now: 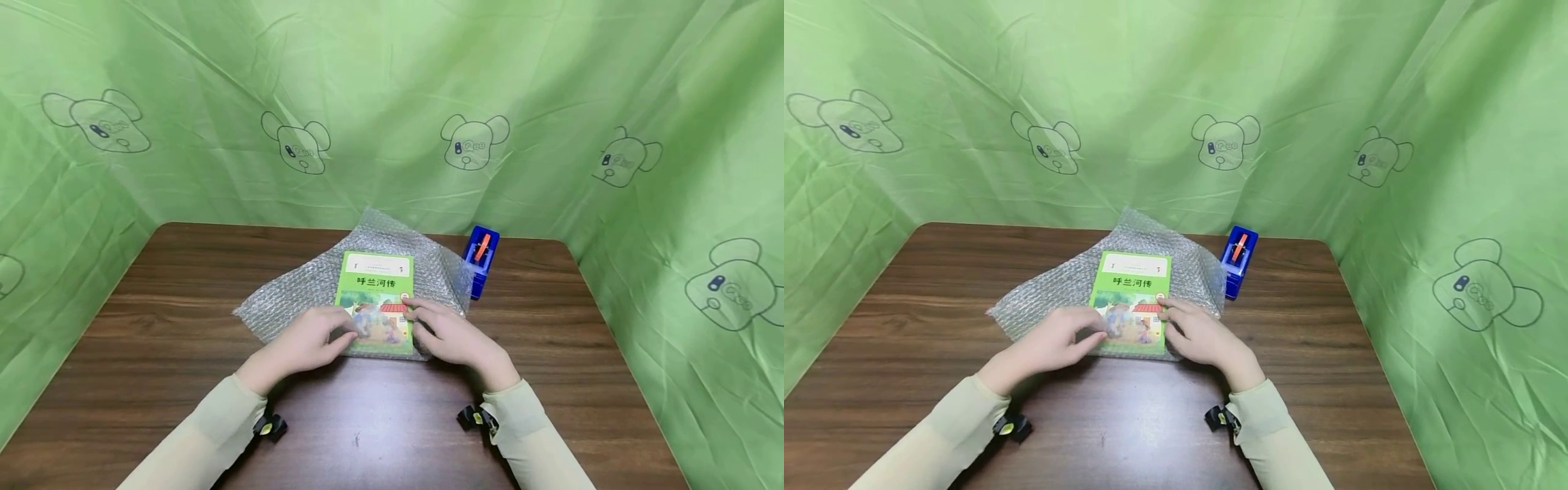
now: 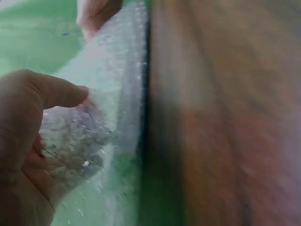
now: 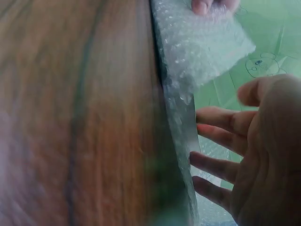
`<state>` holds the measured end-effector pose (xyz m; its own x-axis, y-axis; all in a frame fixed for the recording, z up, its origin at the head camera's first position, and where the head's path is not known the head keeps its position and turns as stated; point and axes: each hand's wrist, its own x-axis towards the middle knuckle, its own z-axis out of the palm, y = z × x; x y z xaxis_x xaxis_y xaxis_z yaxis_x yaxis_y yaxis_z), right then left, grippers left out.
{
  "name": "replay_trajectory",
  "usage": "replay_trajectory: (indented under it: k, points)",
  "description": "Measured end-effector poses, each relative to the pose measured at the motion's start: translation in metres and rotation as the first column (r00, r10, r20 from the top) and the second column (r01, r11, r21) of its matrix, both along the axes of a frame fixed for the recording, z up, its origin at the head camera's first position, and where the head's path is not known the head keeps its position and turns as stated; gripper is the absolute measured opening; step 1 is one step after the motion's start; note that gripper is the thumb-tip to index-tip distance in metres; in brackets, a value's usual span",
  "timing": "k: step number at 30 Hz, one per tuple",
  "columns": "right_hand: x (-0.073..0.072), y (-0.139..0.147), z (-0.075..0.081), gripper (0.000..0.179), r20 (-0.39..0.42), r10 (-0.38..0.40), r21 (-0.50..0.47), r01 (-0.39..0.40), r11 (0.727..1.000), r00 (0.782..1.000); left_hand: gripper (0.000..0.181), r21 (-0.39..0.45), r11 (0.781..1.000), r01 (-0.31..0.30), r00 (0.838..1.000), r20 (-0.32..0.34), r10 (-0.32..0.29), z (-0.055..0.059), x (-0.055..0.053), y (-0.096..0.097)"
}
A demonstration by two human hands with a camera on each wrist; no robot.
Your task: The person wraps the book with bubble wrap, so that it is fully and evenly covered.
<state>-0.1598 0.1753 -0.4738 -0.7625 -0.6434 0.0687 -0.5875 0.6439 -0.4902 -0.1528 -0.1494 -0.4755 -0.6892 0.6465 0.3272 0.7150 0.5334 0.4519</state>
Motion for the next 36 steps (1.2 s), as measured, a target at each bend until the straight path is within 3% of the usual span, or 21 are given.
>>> replay_trajectory:
  k: [6,8,14,20,24,28,36]
  points:
    - [0.003,-0.006,0.0,0.037,0.013,-0.078,-0.005,0.078,0.997,0.997,0.012,-0.019,0.995,-0.101,0.984,0.147,0.103,0.004,-0.02,0.007]
    - [0.003,-0.007,0.0,0.039,0.01,-0.085,-0.009,0.085,0.996,0.996,0.015,-0.033,0.991,-0.126,0.977,0.169,0.13,0.006,-0.023,0.008]
    - [0.004,-0.011,-0.003,0.056,-0.034,-0.11,-0.008,0.11,0.994,0.993,0.016,-0.054,0.986,-0.158,0.973,0.162,0.165,0.004,-0.027,0.009]
    - [0.005,-0.012,-0.006,0.054,-0.031,-0.14,0.001,0.14,0.99,0.99,0.018,-0.037,0.982,-0.185,0.966,0.177,0.188,-0.007,-0.028,0.006]
    - [0.005,-0.012,-0.006,0.052,-0.009,-0.151,-0.013,0.151,0.988,0.988,0.031,-0.029,0.991,-0.134,0.974,0.179,0.137,-0.012,-0.031,0.004]
    - [0.004,-0.013,-0.005,0.052,0.01,-0.161,-0.019,0.162,0.987,0.987,0.029,-0.06,0.997,-0.054,0.988,0.142,0.062,-0.013,-0.033,0.001]
    - [0.002,-0.011,-0.006,0.053,0.01,-0.147,-0.023,0.147,0.989,0.989,0.061,-0.114,0.993,0.0,0.982,0.187,0.021,-0.005,-0.031,-0.004]
